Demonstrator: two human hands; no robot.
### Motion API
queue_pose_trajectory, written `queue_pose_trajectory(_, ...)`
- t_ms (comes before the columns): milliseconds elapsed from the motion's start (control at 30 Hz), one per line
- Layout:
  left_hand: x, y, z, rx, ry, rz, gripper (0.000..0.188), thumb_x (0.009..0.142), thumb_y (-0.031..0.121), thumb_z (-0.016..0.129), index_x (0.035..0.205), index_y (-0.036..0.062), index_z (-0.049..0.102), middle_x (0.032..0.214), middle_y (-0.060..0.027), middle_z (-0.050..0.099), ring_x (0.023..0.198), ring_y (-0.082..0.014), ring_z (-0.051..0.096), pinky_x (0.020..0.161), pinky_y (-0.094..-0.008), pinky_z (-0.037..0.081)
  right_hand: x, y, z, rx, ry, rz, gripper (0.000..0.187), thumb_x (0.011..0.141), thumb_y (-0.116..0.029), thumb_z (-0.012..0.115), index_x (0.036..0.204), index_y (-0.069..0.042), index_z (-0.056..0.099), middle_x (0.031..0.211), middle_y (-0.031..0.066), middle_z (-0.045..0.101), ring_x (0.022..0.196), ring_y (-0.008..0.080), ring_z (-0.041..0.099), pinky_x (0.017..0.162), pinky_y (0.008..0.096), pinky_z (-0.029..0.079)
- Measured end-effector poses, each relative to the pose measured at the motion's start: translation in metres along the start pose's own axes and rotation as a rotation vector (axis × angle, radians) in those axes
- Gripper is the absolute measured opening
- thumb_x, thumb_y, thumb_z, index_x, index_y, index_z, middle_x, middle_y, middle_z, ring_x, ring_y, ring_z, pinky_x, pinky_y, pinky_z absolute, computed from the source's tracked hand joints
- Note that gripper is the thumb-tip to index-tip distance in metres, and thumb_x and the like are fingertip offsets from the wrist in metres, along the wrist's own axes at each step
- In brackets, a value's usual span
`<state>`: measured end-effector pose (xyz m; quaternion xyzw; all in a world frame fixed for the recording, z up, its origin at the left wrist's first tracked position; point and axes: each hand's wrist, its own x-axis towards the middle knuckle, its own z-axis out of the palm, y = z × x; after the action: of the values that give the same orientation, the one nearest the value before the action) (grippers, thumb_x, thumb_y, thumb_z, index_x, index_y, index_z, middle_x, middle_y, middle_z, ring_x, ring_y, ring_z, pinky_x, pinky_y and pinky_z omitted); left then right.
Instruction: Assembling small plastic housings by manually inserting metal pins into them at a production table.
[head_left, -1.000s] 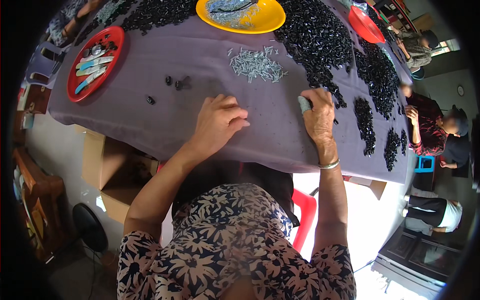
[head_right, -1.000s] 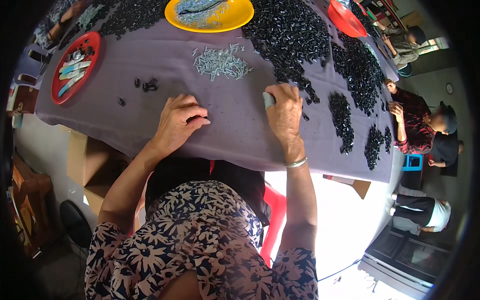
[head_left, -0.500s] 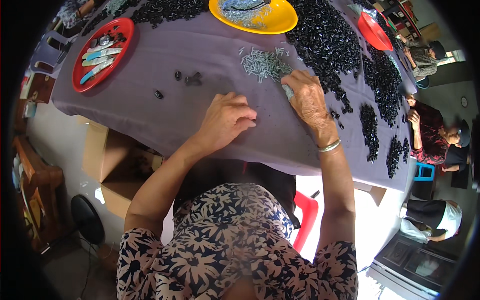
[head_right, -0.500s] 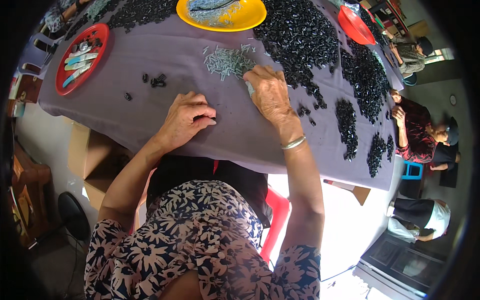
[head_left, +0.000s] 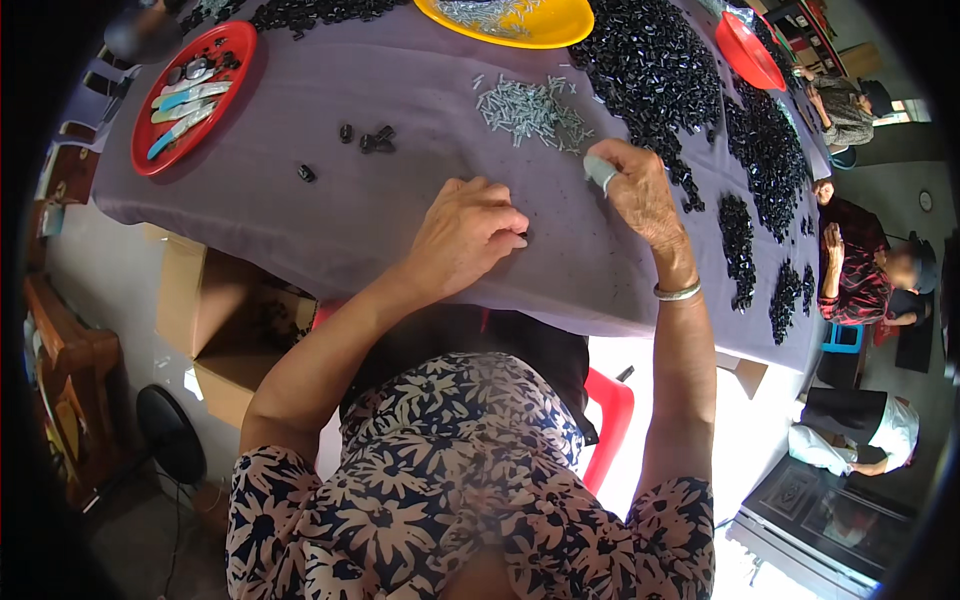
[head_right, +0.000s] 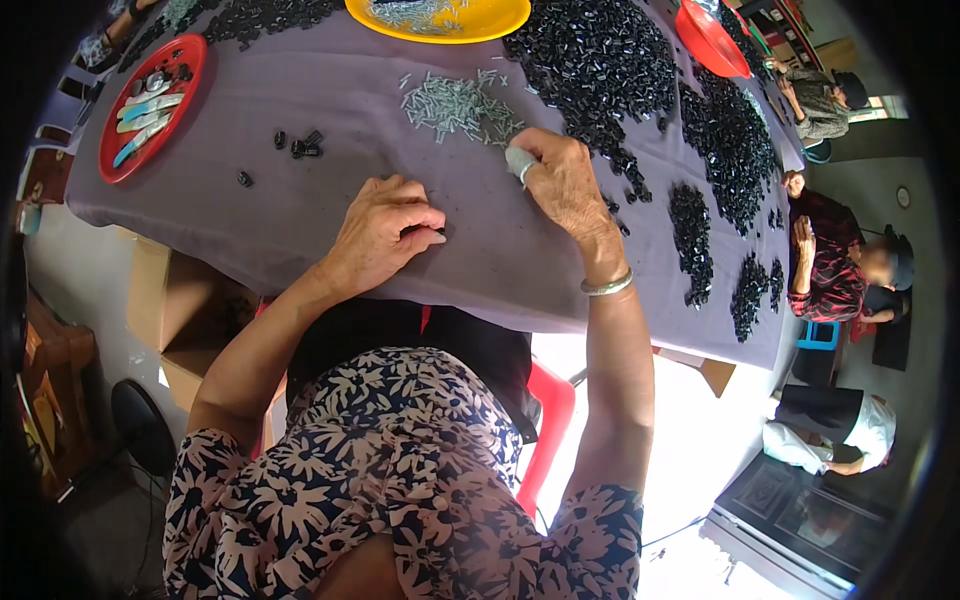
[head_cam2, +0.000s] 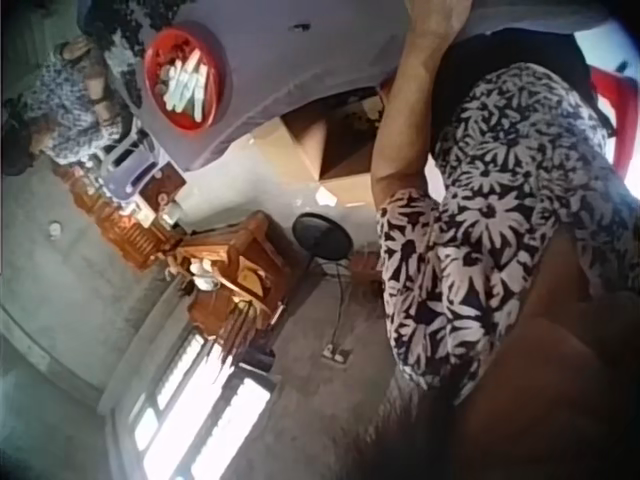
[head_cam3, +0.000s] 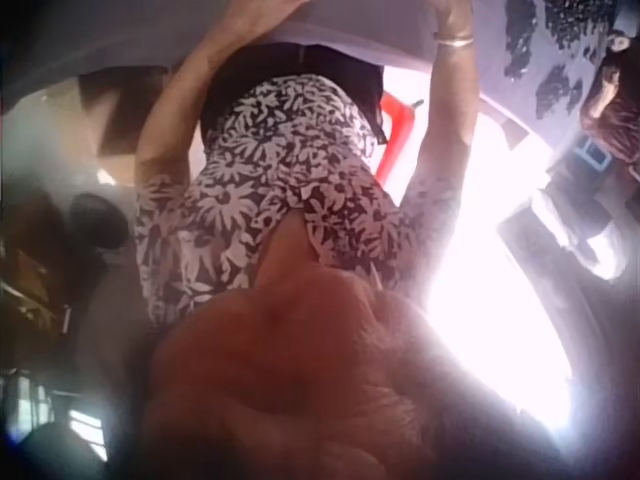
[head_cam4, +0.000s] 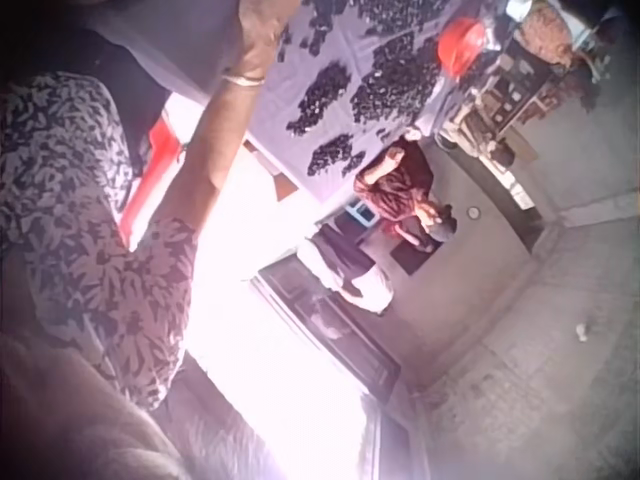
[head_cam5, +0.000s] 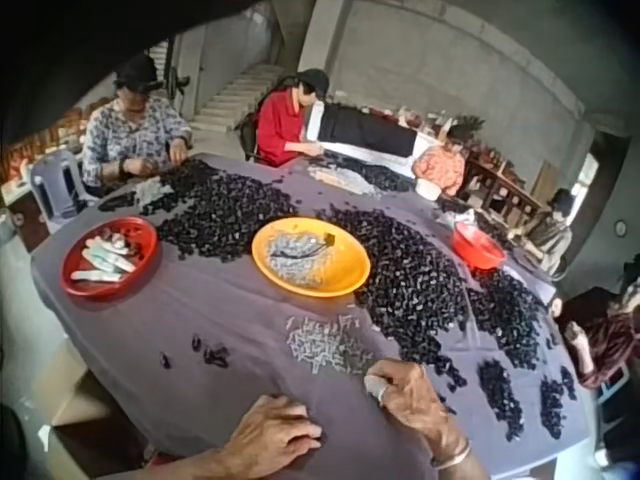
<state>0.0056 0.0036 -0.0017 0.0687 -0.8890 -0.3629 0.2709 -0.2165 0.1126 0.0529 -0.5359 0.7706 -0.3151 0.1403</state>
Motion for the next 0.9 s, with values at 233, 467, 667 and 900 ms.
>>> queue_pose_trajectory(233, -0.001, 0.001, 0.000, 0.007, 0.010, -0.006, 0.010, 0.074, 0.011, 0.074, 0.082, 0.0092, 0.068, 0.079, -0.0010, 0.057, 0.081, -0.0198, 0.054, 0.079, -0.0350, 0.039, -0.001, 0.001, -0.013, 0.011, 0.109, 0.139, 0.010, 0.090, -0.012, 0.065, 0.088, -0.002, 0.068, 0.064, -0.0021, 0.057, 0.056, 0.0051, 0.045, 0.050, 0.0242, 0.037)
queue_pose_trajectory(467, 0.000, 0.001, 0.000, 0.015, 0.016, 0.002, 0.010, 0.074, 0.011, 0.074, 0.082, 0.0090, 0.068, 0.079, -0.0012, 0.057, 0.081, -0.0202, 0.054, 0.080, -0.0357, 0.039, 0.002, 0.016, 0.003, 0.199, -0.040, 0.030, 0.007, 0.087, -0.003, 0.068, 0.094, -0.001, 0.068, 0.081, -0.0018, 0.062, 0.073, 0.0049, 0.054, 0.066, 0.0214, 0.044)
queue_pose_trajectory(667, 0.000, 0.001, -0.001, 0.026, 0.005, 0.016, 0.009, 0.075, 0.013, 0.073, 0.082, 0.0085, 0.069, 0.080, -0.0018, 0.058, 0.083, -0.0208, 0.054, 0.081, -0.0364, 0.039, 0.016, -0.005, 0.016, 0.056, -0.110, 0.060, 0.011, 0.081, -0.001, 0.070, 0.092, 0.001, 0.069, 0.081, 0.0030, 0.066, 0.072, 0.0098, 0.058, 0.066, 0.0254, 0.047)
queue_pose_trajectory(900, 0.000, 0.000, -0.002, 0.015, -0.011, -0.001, 0.009, 0.075, 0.014, 0.073, 0.081, 0.0094, 0.069, 0.079, -0.0020, 0.058, 0.083, -0.0214, 0.055, 0.080, -0.0363, 0.040, 0.011, -0.026, 0.009, -0.137, -0.239, 0.108, 0.010, 0.078, -0.005, 0.071, 0.087, 0.000, 0.068, 0.073, 0.0031, 0.065, 0.065, 0.0103, 0.056, 0.061, 0.0267, 0.046)
